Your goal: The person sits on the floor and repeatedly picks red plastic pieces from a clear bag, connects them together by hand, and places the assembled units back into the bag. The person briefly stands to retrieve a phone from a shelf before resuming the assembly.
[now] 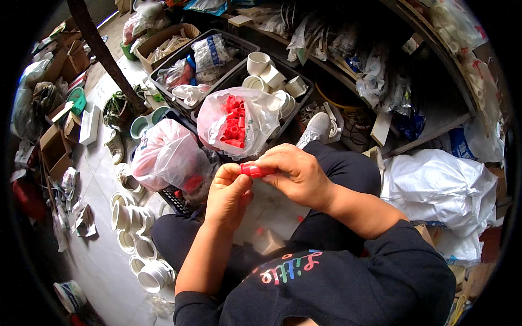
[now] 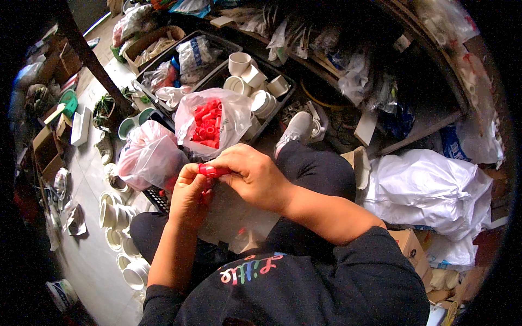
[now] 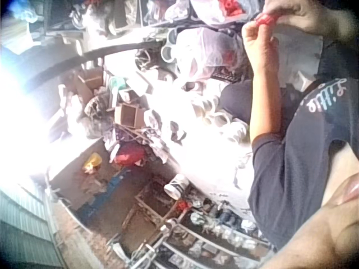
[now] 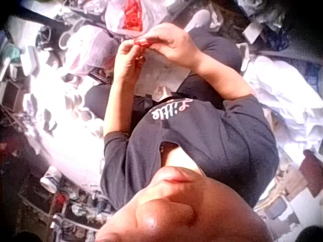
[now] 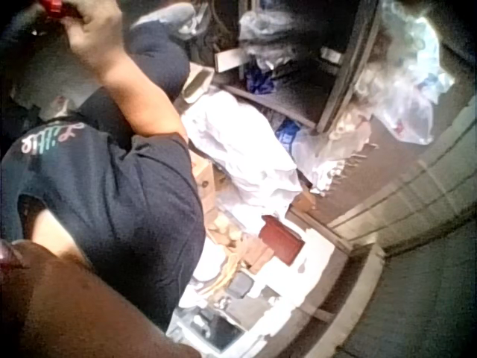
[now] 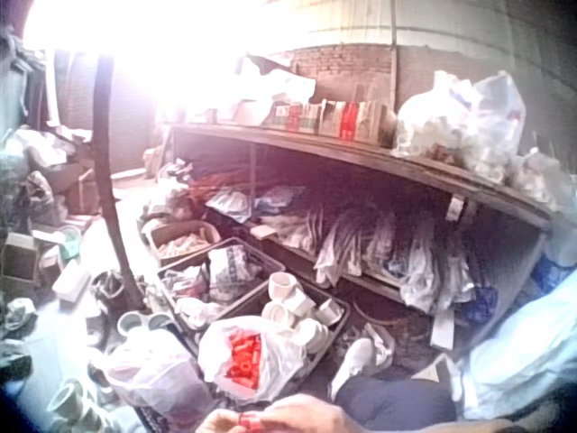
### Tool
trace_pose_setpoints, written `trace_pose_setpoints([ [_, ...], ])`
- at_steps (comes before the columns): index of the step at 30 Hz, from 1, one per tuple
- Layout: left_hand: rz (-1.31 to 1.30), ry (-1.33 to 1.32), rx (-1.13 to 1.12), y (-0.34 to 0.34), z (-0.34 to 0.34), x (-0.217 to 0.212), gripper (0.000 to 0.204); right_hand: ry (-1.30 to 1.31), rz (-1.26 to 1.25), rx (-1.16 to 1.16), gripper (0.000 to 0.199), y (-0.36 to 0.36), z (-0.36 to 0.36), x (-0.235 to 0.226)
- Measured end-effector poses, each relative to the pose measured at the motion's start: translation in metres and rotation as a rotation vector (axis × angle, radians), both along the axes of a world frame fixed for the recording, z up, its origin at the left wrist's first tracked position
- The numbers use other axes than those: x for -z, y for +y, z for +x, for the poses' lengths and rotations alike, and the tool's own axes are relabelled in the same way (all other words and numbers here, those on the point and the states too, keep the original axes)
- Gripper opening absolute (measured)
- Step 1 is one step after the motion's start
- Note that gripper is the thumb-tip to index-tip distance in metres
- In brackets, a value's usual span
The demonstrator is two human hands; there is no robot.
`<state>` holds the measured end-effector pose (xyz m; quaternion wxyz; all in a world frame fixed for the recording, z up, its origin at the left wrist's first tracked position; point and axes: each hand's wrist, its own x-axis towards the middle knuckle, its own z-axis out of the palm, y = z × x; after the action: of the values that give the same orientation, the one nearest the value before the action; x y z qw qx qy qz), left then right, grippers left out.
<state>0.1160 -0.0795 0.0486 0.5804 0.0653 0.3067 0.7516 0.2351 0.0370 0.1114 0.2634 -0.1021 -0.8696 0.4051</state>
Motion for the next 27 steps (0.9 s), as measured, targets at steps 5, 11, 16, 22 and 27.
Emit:
trace_pose_setpoints([
  [5, -0.054, 0.182, -0.065, -0.001, 0.001, -0.009, 0.031, 0.021, -0.015, -0.005, 0.021, 0.002, -0.002, 0.002],
  [11, -0.064, 0.277, -0.020, -0.003, -0.002, -0.003, 0.038, 0.033, -0.063, 0.017, 0.022, 0.002, -0.001, 0.007],
  [16, 0.026, 0.355, -0.072, -0.004, 0.001, -0.004, 0.036, -0.149, -0.782, 0.010, 0.020, -0.002, 0.003, 0.003],
  [22, 0.016, 0.372, -0.120, -0.003, 0.003, -0.004, 0.037, -0.178, -0.948, -0.056, 0.030, -0.001, 0.002, 0.005],
  [27, 0.064, 0.430, -0.087, -0.006, 0.000, -0.003, 0.038, -0.324, -0.777, 0.010, 0.025, 0.001, 0.005, 0.003],
])
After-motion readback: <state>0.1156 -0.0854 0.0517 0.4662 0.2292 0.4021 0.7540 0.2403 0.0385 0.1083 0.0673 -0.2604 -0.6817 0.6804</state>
